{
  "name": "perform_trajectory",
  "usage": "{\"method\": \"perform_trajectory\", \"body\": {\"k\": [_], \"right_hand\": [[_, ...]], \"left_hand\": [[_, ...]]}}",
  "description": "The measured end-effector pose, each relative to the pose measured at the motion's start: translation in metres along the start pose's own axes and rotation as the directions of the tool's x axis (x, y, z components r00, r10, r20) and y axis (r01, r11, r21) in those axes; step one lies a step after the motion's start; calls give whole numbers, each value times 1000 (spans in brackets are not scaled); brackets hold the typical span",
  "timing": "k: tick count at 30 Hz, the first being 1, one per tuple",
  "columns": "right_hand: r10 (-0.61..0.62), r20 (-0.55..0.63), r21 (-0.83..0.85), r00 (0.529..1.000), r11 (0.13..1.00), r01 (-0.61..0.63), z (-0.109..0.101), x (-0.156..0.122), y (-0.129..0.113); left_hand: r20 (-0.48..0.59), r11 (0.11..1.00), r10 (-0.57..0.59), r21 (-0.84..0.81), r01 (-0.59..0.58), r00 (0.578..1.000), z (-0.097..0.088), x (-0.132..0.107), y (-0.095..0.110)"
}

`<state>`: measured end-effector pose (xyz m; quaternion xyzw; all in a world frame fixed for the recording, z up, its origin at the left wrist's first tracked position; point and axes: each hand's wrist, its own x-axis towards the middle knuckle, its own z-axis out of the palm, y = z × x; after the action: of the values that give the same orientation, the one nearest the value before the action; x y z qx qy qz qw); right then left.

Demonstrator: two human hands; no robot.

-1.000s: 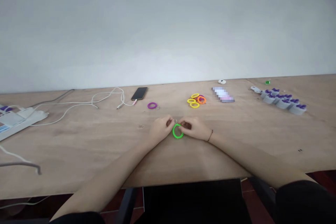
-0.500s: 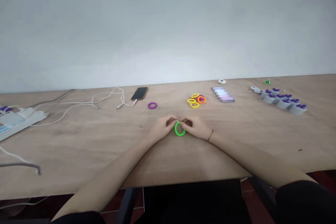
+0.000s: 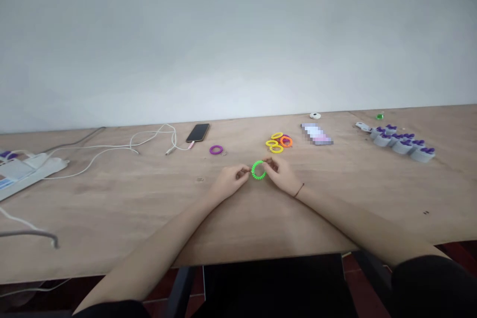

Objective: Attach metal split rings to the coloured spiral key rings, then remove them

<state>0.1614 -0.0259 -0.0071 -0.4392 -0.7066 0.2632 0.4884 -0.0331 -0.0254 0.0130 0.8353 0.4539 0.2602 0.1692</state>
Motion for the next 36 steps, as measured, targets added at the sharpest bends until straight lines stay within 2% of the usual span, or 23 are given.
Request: {"method": "perform_trajectory", "body": {"k": [5, 8, 11, 16, 21, 23, 25, 26, 28, 30, 33, 34, 36], "right_hand": [[27, -147, 66, 989, 998, -17, -3, 14, 23], [78, -271, 118, 959, 992, -47, -12, 28, 43], [140, -361, 86, 922, 989, -117, -27, 41, 62], [216, -379, -21, 900, 970, -242, -52, 54, 80], [228, -397, -104, 889, 951, -291, -61, 59, 89], [194, -412, -175, 890, 942, -286, -61, 60, 91], [79, -415, -294, 907, 931, -216, -58, 59, 91], [-7, -387, -362, 922, 921, -144, -56, 58, 89], [-193, -256, -475, 947, 878, 51, -50, 56, 82], [-333, -77, -537, 940, 808, 243, -42, 52, 72], [-424, 129, -582, 896, 700, 415, -29, 46, 55], [-432, 177, -589, 884, 673, 447, -26, 44, 50], [-435, 252, -591, 864, 638, 494, -20, 41, 42]], "left_hand": [[-18, 1000, -22, 18, 22, 1000, -1, 0, 0], [-13, 999, -33, 19, 33, 999, -1, 0, 0], [-4, 999, -34, 19, 34, 999, -1, 0, 0], [46, 999, 2, 48, -4, 999, -2, 0, 1], [108, 995, 63, 63, -71, 992, -3, -1, 2], [118, 993, 84, 75, -94, 989, -4, -1, 3], [134, 989, 112, 82, -124, 985, -6, -1, 4], [143, 987, 121, 91, -135, 982, -7, -1, 4], [141, 982, 112, 135, -131, 984, -11, -1, 1], [92, 974, 66, 209, -84, 994, -15, 1, -7], [-91, 952, -7, 304, 34, 996, -20, 7, -29], [-179, 942, -16, 327, 75, 984, -22, 9, -37], [-281, 921, 1, 374, 108, 960, -24, 13, -54]]}}
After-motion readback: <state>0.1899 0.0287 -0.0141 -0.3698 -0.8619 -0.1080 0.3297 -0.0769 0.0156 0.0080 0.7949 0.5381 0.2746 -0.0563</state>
